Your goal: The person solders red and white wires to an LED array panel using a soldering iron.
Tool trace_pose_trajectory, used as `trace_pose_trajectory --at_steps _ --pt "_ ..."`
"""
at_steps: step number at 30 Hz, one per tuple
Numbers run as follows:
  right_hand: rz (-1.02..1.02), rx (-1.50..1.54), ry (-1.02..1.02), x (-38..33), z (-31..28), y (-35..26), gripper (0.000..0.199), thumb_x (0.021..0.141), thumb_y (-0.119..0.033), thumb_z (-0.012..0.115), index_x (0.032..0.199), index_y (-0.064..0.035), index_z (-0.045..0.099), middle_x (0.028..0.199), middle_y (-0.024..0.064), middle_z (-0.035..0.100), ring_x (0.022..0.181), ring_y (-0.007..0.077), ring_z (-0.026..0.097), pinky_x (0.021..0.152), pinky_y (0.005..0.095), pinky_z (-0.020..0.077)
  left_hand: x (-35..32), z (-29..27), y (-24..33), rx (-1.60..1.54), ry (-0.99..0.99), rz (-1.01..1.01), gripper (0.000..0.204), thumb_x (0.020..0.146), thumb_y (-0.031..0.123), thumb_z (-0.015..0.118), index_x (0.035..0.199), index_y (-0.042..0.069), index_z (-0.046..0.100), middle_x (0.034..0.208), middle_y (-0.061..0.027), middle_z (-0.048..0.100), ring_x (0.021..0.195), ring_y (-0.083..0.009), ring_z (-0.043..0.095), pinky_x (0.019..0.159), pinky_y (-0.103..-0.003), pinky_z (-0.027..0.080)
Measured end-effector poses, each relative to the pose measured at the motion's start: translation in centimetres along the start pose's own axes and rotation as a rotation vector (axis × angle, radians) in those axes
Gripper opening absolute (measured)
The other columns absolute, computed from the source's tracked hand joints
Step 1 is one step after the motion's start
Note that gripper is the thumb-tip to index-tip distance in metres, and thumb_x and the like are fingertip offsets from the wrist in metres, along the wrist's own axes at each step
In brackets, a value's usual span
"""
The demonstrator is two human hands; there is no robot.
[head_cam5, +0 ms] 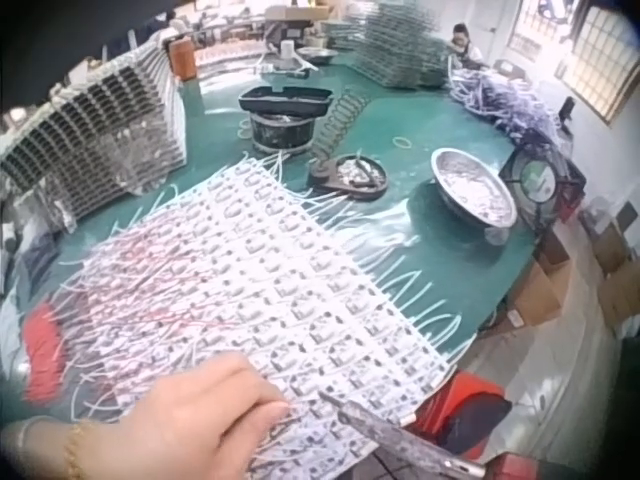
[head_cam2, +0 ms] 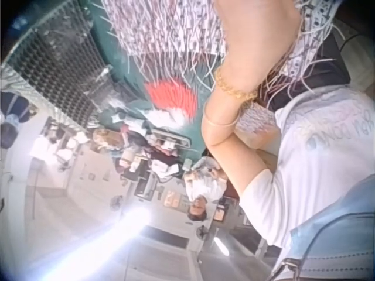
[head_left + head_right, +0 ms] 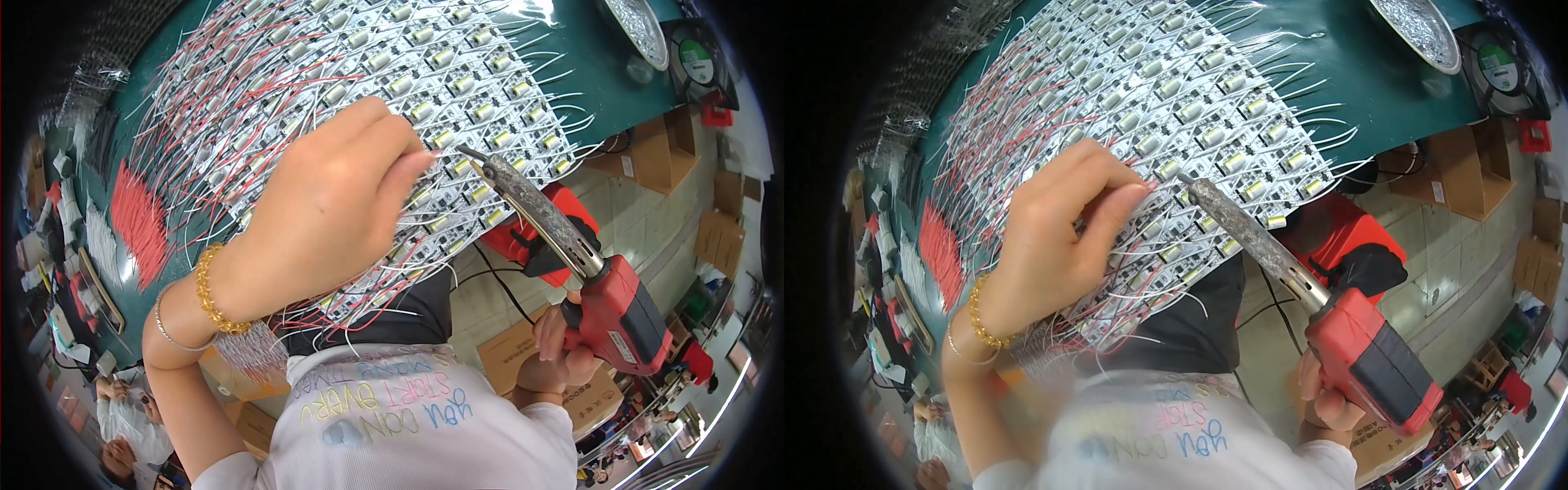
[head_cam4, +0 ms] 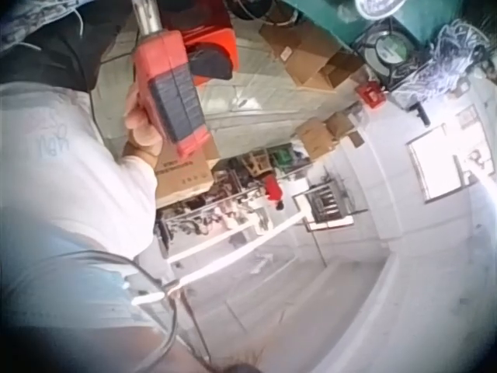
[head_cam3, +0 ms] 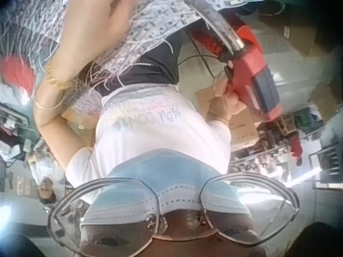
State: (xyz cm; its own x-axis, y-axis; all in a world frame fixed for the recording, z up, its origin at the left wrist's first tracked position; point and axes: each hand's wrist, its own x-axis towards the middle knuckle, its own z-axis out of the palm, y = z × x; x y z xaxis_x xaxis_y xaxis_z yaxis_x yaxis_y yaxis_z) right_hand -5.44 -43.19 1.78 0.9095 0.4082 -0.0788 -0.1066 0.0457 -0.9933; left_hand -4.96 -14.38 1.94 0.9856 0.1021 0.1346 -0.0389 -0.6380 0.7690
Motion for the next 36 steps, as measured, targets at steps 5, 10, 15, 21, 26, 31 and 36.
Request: trace_pose_trajectory --at_steps 5,10,15,21,26,31,36 --pt "0.011 0.014 0.05 -0.5 0.0 -0.1 0.082 0.083 -0.056 0.058 0.13 0.0072 0.036 0.049 -0.0033 0.047 0.04 0.0086 0.043 0.042 0.0233 0.0369 0.0 -0.9 -0.3 0.233 0.19 0.276 0.013 0.072 -0.006 0.068 0.081 0.002 0.065 0.072 -0.0051 0.055 0.064 -0.0191 0.052 0.058 -0.028 0.041" --pt "0.035 0.034 0.032 -1.2 -0.6 -0.7 0.084 0.082 -0.057 0.059 0.131 0.0066 0.034 0.048 -0.0032 0.047 0.04 0.009 0.043 0.042 0.024 0.0374 -1.0 -0.3 1.6 0.26 0.125 0.23 0.015 0.068 -0.005 0.07 0.079 0.005 0.066 0.067 -0.003 0.055 0.066 -0.0197 0.053 0.064 -0.031 0.039" --pt "0.039 -0.046 0.072 -2.2 -1.3 -0.2 0.085 0.08 -0.061 0.059 0.128 0.0063 0.037 0.048 -0.0035 0.047 0.039 0.0092 0.043 0.043 0.0236 0.0375 -0.8 1.6 1.5 0.239 0.087 0.205 0.014 0.068 -0.003 0.071 0.075 0.006 0.062 0.065 -0.0021 0.054 0.065 -0.0197 0.05 0.067 -0.033 0.035" --pt "-0.057 0.058 -0.059 -3.8 -3.7 1.5 0.087 0.079 -0.064 0.057 0.123 0.0088 0.041 0.049 -0.0034 0.048 0.039 0.0088 0.042 0.043 0.0223 0.0361 -0.9 2.0 1.2 0.31 0.094 0.216 0.014 0.067 -0.003 0.069 0.073 0.006 0.06 0.063 -0.0017 0.051 0.064 -0.0203 0.049 0.066 -0.034 0.034" --pt "0.216 0.014 0.22 -4.2 -2.2 0.8 0.081 0.078 -0.059 0.063 0.116 0.0096 0.043 0.049 -0.0014 0.048 0.041 0.01 0.044 0.042 0.0237 0.0386 -1.2 2.2 1.0 0.339 0.102 0.238 0.014 0.066 -0.001 0.069 0.071 0.006 0.058 0.064 -0.0026 0.051 0.064 -0.0212 0.049 0.067 -0.035 0.035" --pt "0.167 -0.204 -0.112 -4.1 -5.2 1.0 0.05 0.077 -0.046 0.066 0.1 -0.0042 0.05 0.06 0.0061 0.055 0.042 0.0138 0.045 0.038 0.024 0.0329 -1.4 2.3 1.1 0.384 0.107 0.239 0.016 0.065 -0.001 0.069 0.071 0.006 0.056 0.064 -0.003 0.05 0.065 -0.0219 0.05 0.068 -0.035 0.036" --pt "0.158 0.006 0.256 -4.6 -3.1 1.2 0.082 0.077 -0.058 0.065 0.117 0.0104 0.044 0.05 -0.0027 0.048 0.04 0.0099 0.044 0.042 0.0241 0.0386 -1.1 2.6 1.2 0.381 0.102 0.265 0.016 0.065 -0.001 0.069 0.07 0.006 0.056 0.064 -0.0031 0.049 0.065 -0.022 0.05 0.069 -0.036 0.036"
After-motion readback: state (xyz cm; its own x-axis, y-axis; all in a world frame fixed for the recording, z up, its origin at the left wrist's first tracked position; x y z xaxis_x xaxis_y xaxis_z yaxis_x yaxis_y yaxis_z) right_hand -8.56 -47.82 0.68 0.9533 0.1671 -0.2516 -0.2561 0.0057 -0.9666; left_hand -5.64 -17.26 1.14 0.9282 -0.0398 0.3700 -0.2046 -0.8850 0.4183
